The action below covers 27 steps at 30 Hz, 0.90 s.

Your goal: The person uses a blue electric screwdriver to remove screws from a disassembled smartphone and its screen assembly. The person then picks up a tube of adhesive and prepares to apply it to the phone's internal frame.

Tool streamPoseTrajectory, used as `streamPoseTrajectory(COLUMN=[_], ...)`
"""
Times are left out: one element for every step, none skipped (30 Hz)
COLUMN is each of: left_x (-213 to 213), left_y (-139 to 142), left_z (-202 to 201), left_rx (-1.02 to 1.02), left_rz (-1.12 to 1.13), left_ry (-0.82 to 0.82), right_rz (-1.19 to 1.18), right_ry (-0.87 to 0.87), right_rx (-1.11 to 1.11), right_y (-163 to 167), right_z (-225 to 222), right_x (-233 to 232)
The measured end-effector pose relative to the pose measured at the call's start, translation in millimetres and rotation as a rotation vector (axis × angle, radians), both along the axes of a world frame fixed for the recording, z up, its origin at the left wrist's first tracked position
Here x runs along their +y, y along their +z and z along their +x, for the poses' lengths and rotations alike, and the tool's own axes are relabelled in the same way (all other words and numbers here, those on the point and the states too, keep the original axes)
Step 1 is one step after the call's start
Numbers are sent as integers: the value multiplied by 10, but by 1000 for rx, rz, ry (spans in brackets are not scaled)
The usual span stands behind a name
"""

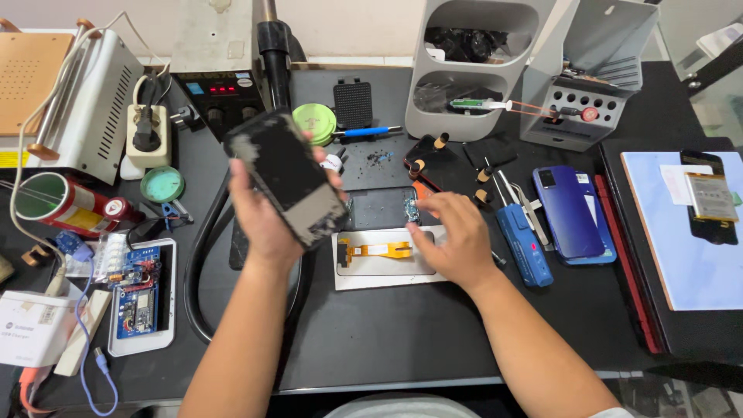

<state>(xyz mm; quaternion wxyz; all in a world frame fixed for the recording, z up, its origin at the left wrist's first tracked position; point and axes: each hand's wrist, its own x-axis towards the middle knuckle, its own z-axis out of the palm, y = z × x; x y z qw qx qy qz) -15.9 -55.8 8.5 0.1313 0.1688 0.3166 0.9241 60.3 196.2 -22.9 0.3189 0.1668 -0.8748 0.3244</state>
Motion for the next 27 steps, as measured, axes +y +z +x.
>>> streamPoseTrajectory(left_x=[-56, -112, -166, -221, -268, -314, -360, -402, -439, -477, -519, -560, -597, -638, -675, -699, -718, -733, -745, -756, -769, -773, -782, -789, -788, -786, -786], left_y=[49, 94, 135, 168, 188, 196, 192, 176, 154, 123, 91, 52, 7, -36, -80, -129, -175, -219, -265, -304, -335, -362, -378, -386, -389, -386, -378], left_z=[11, 24, 32, 46, 75, 115, 168, 222, 269, 310, 337, 351, 360, 360, 343, 312, 285, 261, 241, 230, 220, 207, 200, 197, 193, 197, 209], left_rx=[39, 79, 85, 91, 94, 88, 81, 72, 35, 0, -36, -66, -96, -123, -123, -123, -122, -132, -144, -155, -149, -142, -134, -126, -117, -108, -101], left_rz=[-5, -11, -53, -95, -136, -123, -109, -96, -78, -59, -40, 35, 111, 187, 233, 282, 330, 277, 224, 169, 155, 143, 130, 113, 98, 84, 85], left_ry=[34, 69, 85, 102, 119, 106, 93, 79, 74, 68, 64, 39, 16, -6, -12, -21, -31, 16, 63, 110, 109, 108, 109, 115, 120, 127, 124], right_rz=[-7, -27, -46, -65, -40, -14, 12, 46, 79, 113, 88, 63, 37, 32, 26, 22, 46, 71, 97, 130, 161, 193, 173, 153, 134, 75, 18], right_ry=[-41, -121, -200, -279, -297, -315, -333, -360, -389, -419, -436, -449, -462, -411, -361, -313, -254, -197, -139, -92, -44, 4, 51, 98, 144, 105, 68], right_rx=[-2, -37, -70, -104, -104, -104, -106, -84, -59, -33, -58, -84, -110, -121, -132, -142, -136, -129, -122, -118, -114, -108, -116, -126, -135, -273, -409], right_y=[10, 17, 24, 29, 36, 45, 52, 53, 56, 58, 62, 64, 63, 54, 42, 34, 26, 17, 10, 11, 15, 24, 37, 55, 79, 104, 137], right_z=[-7, -12, -24, -33, -39, -46, -43, -32, -25, -17, -6, 7, 19, 23, 26, 35, 48, 59, 63, 61, 55, 33, -8, -64, -133, -225, -348], right_x=[42, 80, 122, 168, 222, 282, 337, 384, 429, 466, 494, 507, 498, 455, 388, 320, 239, 142, 48, -31, -111, -185, -264, -343, -423, -520, -633])
